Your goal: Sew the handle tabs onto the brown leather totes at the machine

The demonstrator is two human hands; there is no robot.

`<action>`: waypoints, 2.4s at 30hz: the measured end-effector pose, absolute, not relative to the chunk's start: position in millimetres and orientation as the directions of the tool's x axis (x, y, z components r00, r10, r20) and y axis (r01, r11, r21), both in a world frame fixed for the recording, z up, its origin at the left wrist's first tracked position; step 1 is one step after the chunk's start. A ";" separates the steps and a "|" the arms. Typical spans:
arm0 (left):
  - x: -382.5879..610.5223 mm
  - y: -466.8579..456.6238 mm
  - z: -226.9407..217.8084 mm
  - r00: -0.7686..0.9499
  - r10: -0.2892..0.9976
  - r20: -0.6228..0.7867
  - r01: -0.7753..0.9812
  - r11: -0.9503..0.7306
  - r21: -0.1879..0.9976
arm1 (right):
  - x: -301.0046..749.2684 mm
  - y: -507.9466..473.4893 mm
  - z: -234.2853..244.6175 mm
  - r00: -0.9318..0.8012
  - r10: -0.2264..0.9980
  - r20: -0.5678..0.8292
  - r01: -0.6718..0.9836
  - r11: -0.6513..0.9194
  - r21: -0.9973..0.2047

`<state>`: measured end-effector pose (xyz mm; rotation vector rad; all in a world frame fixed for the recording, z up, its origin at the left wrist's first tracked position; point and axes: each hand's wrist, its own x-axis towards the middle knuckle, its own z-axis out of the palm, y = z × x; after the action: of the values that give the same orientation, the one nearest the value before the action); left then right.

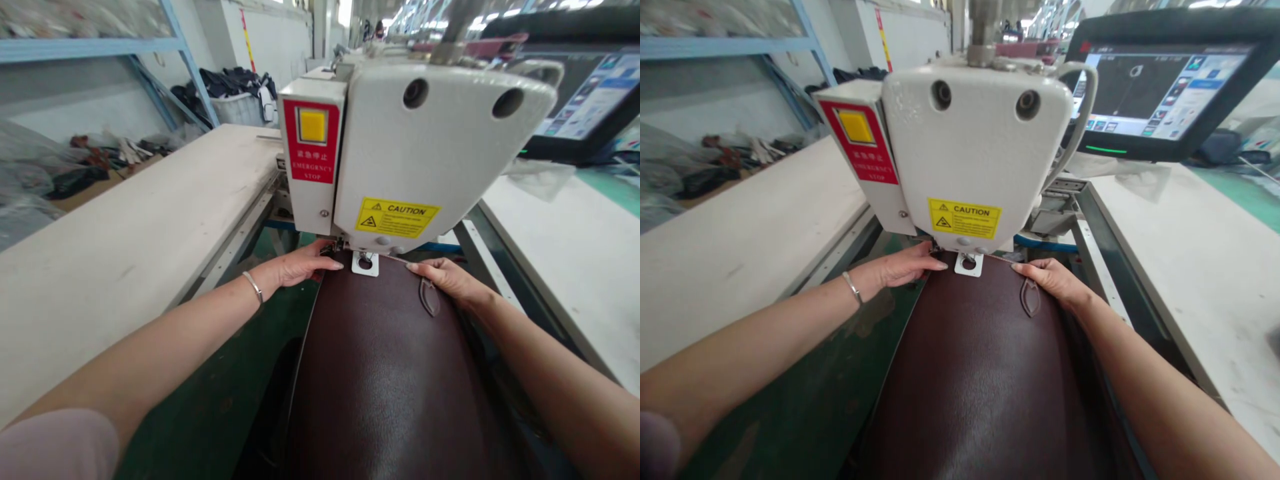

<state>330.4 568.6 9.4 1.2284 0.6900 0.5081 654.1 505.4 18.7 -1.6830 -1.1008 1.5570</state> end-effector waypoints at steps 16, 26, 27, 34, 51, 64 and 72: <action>343.6 562.8 10.1 0.648 0.756 -0.096 -0.182 0.275 0.944 | 658.3 510.3 20.0 -0.003 0.866 -0.500 0.179 -0.492 -0.852; 341.3 562.5 8.4 0.681 0.727 -0.084 -0.199 0.294 0.935 | 656.2 510.3 22.2 -0.016 0.878 -0.478 0.185 -0.467 -0.864; 340.9 562.3 8.3 0.685 0.723 -0.088 -0.197 0.300 0.933 | 656.0 510.0 22.9 -0.016 0.879 -0.477 0.191 -0.466 -0.864; 340.3 561.7 7.1 0.710 0.699 -0.081 -0.159 0.271 0.949 | 657.8 509.4 23.4 -0.017 0.880 -0.475 0.236 -0.459 -0.857; 343.5 552.8 2.5 0.654 0.754 -0.053 -0.089 0.146 0.985 | 664.9 512.6 21.4 -0.079 0.939 -0.334 0.381 -0.281 -0.881; 347.4 554.9 -0.1 0.671 0.739 -0.067 -0.060 0.143 0.988 | 660.5 507.5 32.2 -0.107 0.961 -0.255 0.463 -0.179 -0.868; 348.6 553.5 2.9 0.673 0.733 -0.097 -0.059 0.184 0.981 | 663.6 509.2 27.8 -0.118 0.953 -0.280 0.460 -0.197 -0.866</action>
<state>348.6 553.5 2.9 1.2749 0.6503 0.6172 663.6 509.2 27.8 -1.6556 -1.5653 1.2853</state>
